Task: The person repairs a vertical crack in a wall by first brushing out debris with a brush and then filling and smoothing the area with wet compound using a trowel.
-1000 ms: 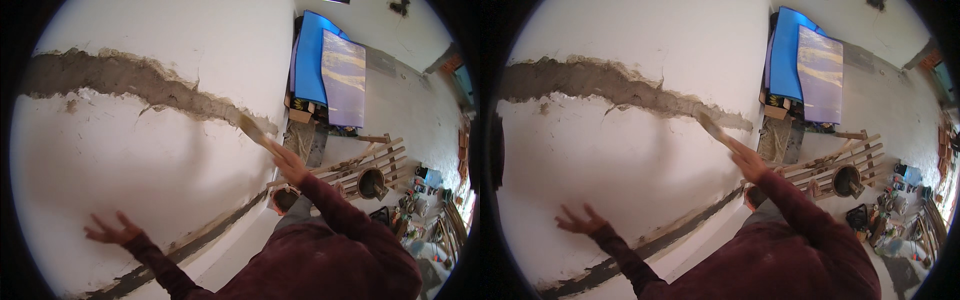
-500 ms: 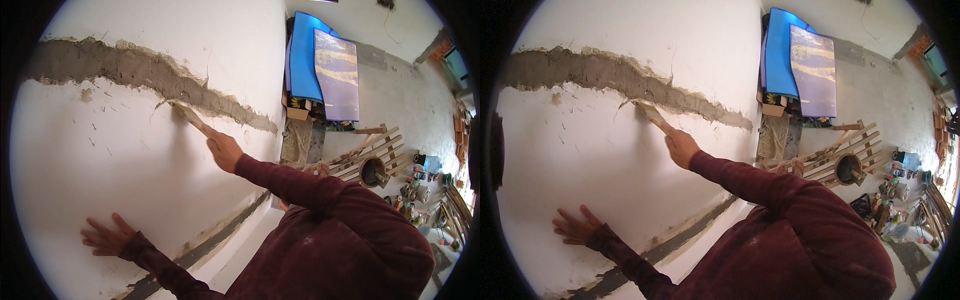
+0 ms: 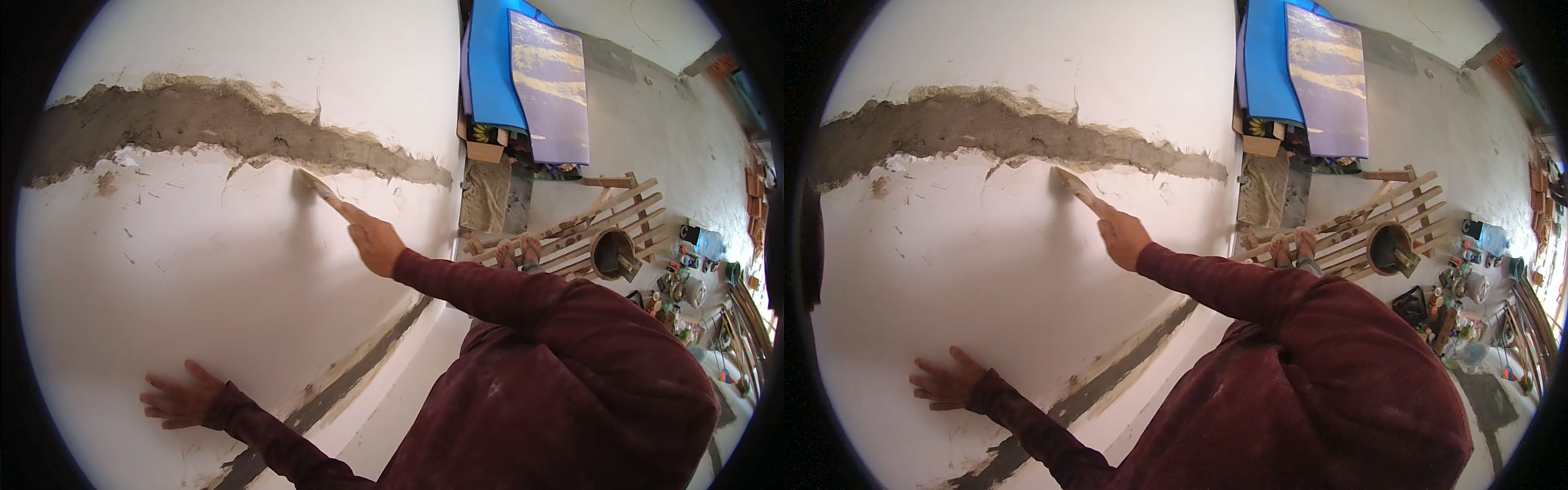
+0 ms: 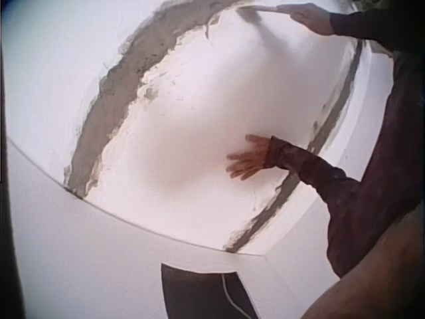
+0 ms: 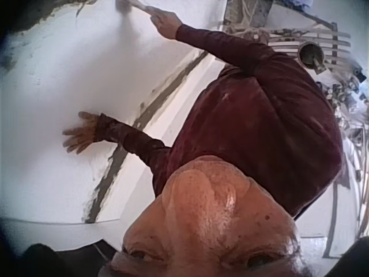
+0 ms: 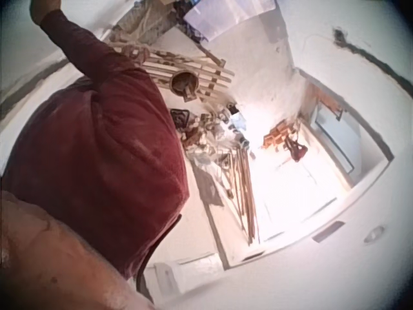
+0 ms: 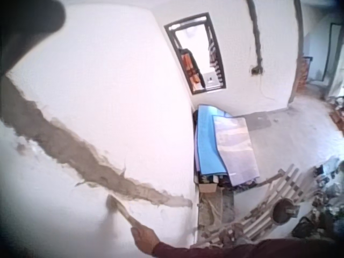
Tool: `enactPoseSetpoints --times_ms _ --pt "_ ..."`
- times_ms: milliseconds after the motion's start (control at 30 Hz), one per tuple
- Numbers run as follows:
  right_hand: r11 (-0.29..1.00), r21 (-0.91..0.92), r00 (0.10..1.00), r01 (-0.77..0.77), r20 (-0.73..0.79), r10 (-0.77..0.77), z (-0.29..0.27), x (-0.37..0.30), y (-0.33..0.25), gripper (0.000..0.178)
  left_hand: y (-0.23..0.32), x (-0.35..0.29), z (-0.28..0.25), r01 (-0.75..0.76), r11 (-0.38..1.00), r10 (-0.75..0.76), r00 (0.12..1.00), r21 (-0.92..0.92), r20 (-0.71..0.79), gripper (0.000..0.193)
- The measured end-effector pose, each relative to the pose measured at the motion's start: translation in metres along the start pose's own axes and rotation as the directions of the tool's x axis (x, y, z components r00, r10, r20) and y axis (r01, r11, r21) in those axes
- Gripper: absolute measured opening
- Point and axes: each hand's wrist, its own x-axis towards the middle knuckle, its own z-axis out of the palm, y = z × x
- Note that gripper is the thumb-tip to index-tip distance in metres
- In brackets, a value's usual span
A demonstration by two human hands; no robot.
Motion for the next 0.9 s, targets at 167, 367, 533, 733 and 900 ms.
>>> enactPoseSetpoints --times_ms 167,367,533,733,900 --pt "0.962 -0.039 0.949 -0.269 -0.180 0.258 -0.033 0.052 0.056 0.042 0.019 0.005 -0.002 0.010 0.999 -0.010 1.000 -0.050 0.009 0.071" --pt "0.956 -0.054 0.957 -0.289 -0.039 0.287 -0.001 0.067 0.027 0.047 0.015 -0.001 0.005 -0.002 1.000 0.002 0.999 0.001 0.033 0.072" --pt "0.989 0.040 0.987 -0.145 -0.059 0.147 -0.033 0.017 0.047 0.044 0.008 -0.001 0.003 0.011 1.000 -0.012 0.999 0.023 0.048 0.075" --pt "0.873 -0.092 0.873 -0.478 -0.155 0.462 -0.038 0.094 0.162 0.033 0.022 0.010 0.008 0.014 1.000 -0.015 0.998 0.011 0.061 0.078" --pt "0.933 -0.081 0.936 -0.351 -0.046 0.349 0.000 0.067 0.078 0.042 0.007 -0.003 0.010 -0.029 0.998 0.028 0.999 0.049 0.038 0.078"
